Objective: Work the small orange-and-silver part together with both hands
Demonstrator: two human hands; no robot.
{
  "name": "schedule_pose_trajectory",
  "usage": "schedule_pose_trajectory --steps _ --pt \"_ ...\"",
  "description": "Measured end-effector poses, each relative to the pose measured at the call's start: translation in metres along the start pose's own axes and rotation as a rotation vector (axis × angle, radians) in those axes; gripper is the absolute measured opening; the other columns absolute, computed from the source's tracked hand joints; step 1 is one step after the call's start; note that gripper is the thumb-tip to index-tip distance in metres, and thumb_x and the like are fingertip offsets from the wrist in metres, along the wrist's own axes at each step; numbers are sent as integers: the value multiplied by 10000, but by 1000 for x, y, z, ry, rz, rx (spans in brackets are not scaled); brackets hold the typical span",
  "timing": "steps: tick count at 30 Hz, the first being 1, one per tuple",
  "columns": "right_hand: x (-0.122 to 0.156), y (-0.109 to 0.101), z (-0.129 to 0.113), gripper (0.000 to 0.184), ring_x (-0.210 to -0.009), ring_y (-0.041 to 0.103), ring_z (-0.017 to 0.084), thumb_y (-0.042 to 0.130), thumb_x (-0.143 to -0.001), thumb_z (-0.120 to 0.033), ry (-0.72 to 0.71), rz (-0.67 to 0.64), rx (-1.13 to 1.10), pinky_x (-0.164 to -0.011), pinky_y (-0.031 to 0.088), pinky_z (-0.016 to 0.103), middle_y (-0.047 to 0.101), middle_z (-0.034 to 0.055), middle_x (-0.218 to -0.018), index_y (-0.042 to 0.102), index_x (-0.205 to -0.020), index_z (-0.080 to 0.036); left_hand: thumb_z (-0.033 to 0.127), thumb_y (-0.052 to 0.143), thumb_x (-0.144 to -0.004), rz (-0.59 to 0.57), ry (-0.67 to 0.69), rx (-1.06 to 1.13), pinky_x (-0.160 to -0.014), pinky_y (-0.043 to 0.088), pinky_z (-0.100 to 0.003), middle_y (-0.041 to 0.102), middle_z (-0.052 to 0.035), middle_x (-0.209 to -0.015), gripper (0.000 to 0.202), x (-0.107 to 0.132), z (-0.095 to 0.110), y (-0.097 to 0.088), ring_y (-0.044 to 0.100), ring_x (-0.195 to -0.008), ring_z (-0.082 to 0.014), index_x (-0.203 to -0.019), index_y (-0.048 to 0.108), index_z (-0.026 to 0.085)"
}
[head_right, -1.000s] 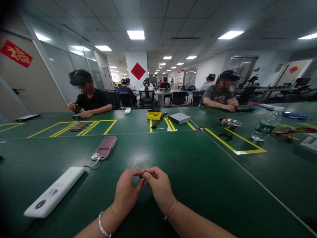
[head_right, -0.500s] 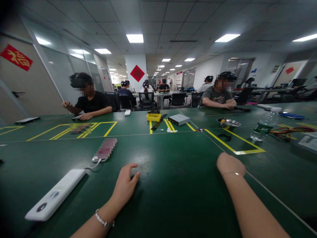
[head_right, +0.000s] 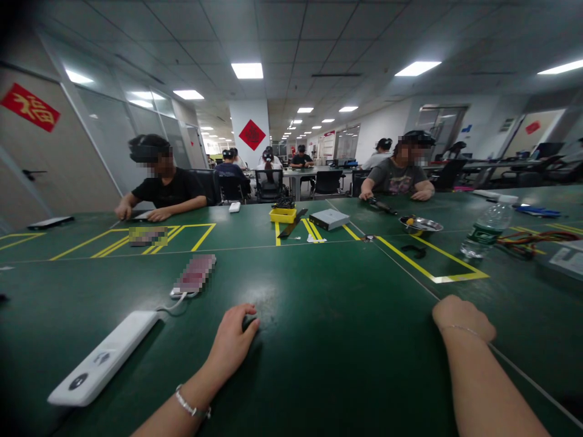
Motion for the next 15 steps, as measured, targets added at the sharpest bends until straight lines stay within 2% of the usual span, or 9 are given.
schedule_pose_trajectory --steps 2,3,6,8,10,12,14,15 --pt "0 0 6 358 -876 520 363 508 -654 -193 143 -138 68 -545 331 400 521 295 -888 602 -971 -56 246 493 -723 -20 -12 -9 -837 370 -379 576 -58 -979 156 0 0 1 493 -979 -219 -862 551 204" --pt "1 -1 8 432 -915 497 369 491 -664 -221 182 -166 90 -562 338 404 506 295 -933 555 -1054 -48 242 493 -722 -27 -17 -13 -841 367 -374 575 -57 -980 159 0 -1 1 491 -983 -216 -865 550 202" --pt "9 -8 3 529 -967 447 387 421 -707 -309 195 -76 124 -607 350 430 457 296 -1025 468 -1149 -22 229 497 -715 -51 -37 -28 -858 359 -363 570 -56 -988 179 0 -2 3 484 -995 -210 -883 546 195" --pt "19 -14 -11 557 -956 440 396 388 -727 -368 136 8 134 -622 358 438 438 296 -1045 460 -1143 -5 224 491 -716 -67 -45 -37 -870 357 -361 566 -57 -996 209 -1 -3 4 480 -1001 -208 -917 539 191" --pt "35 -20 -38 550 -932 453 380 363 -744 -401 -18 96 127 -641 371 430 450 280 -1025 480 -1108 -6 219 479 -724 -82 -30 -43 -887 351 -359 559 -58 -1019 246 -1 -3 5 477 -1011 -203 -963 529 189" --pt "59 -21 -75 485 -934 467 334 341 -768 -383 -262 157 83 -689 387 409 477 239 -1003 509 -1065 -37 208 469 -730 -92 4 -58 -920 331 -357 552 -59 -1057 275 -1 -2 6 462 -1040 -199 -998 522 186" --pt "94 -16 -116 415 -970 466 274 332 -788 -340 -553 133 11 -781 383 379 496 187 -1021 532 -1039 -78 207 460 -737 -111 36 -94 -963 291 -365 543 -55 -1102 281 0 -2 8 424 -1100 -203 -1008 528 185" --pt "116 -10 -136 402 -1003 454 249 328 -797 -330 -702 78 -29 -835 366 364 497 163 -1055 533 -1050 -96 211 454 -742 -124 49 -116 -979 272 -373 538 -52 -1124 289 0 -1 9 398 -1130 -207 -1021 529 187"
Point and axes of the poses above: each hand's wrist, its own x-axis away from the middle knuckle, its own y-axis out of the palm, z = x × y, the point moved 2 cm from there along -x, towards the middle knuckle
